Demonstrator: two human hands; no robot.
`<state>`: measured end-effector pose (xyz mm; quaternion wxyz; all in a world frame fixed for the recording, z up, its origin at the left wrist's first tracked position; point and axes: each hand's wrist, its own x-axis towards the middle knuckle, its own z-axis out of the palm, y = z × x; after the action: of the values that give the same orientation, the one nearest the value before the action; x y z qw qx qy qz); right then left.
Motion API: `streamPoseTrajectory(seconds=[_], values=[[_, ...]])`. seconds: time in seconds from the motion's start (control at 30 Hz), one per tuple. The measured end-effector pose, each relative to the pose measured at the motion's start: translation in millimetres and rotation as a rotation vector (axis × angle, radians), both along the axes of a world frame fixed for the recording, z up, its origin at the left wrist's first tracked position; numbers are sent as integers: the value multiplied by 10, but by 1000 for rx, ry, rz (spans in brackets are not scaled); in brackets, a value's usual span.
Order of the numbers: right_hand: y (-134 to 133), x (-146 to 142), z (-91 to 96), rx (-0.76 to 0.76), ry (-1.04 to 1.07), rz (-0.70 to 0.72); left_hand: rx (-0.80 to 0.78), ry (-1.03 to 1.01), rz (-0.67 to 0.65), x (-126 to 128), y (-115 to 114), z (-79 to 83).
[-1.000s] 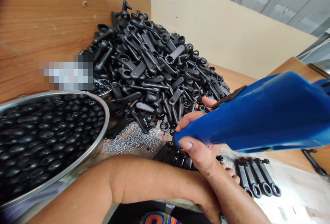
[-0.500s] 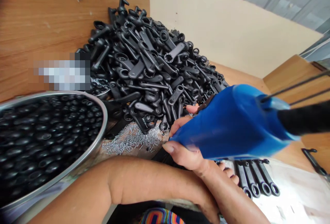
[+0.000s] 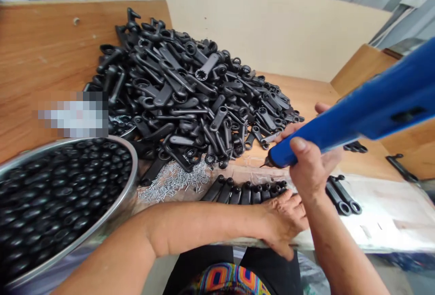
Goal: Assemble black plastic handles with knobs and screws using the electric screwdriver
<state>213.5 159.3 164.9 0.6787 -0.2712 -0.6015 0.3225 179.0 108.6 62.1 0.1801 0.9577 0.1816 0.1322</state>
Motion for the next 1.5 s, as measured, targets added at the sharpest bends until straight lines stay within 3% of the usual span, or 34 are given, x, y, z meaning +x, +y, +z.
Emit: streamPoseTrajectory(seconds=[0.1, 0.2, 0.3, 0.43, 0.57, 0.7, 0.8, 0.87, 0.97, 1.07, 1.23, 1.37, 1.5], values=[[135, 434, 2, -12, -93, -204, 160, 14, 3, -35, -15, 29], [89, 847, -32, -76, -219, -345, 185, 30, 10, -64, -8, -5], [-132, 1155, -121, -153, -228, -415, 187, 35, -13, -75, 6, -38], [-561, 1447, -365, -125, -148, -659, 184, -121, -65, -73, -16, 46], [-993, 1592, -632, -110, -107, -744, -1, -385, -69, -100, 15, 323], [-1349, 1545, -781, -116, -316, -834, -434, -633, -40, -246, 48, 737], [-1475, 1361, -830, -11, -648, -730, -742, -838, 51, -404, 82, 997], [-1489, 1147, -845, 101, -812, -577, -826, -978, 105, -504, 132, 1107], [-1464, 723, -847, 212, -960, -369, -785, -1113, 173, -645, 237, 1199], [-1439, 308, -862, 198, -1094, -201, -671, -1126, 256, -798, 285, 1235], [-1376, -50, -994, 193, -1244, -103, -282, -766, 460, -1118, 8, 1102], [-1302, -59, -1087, 223, -1264, -163, 62, -490, 543, -1362, -411, 722], [-1249, 16, -1116, 260, -1255, -212, 217, -276, 700, -1519, -764, 278]])
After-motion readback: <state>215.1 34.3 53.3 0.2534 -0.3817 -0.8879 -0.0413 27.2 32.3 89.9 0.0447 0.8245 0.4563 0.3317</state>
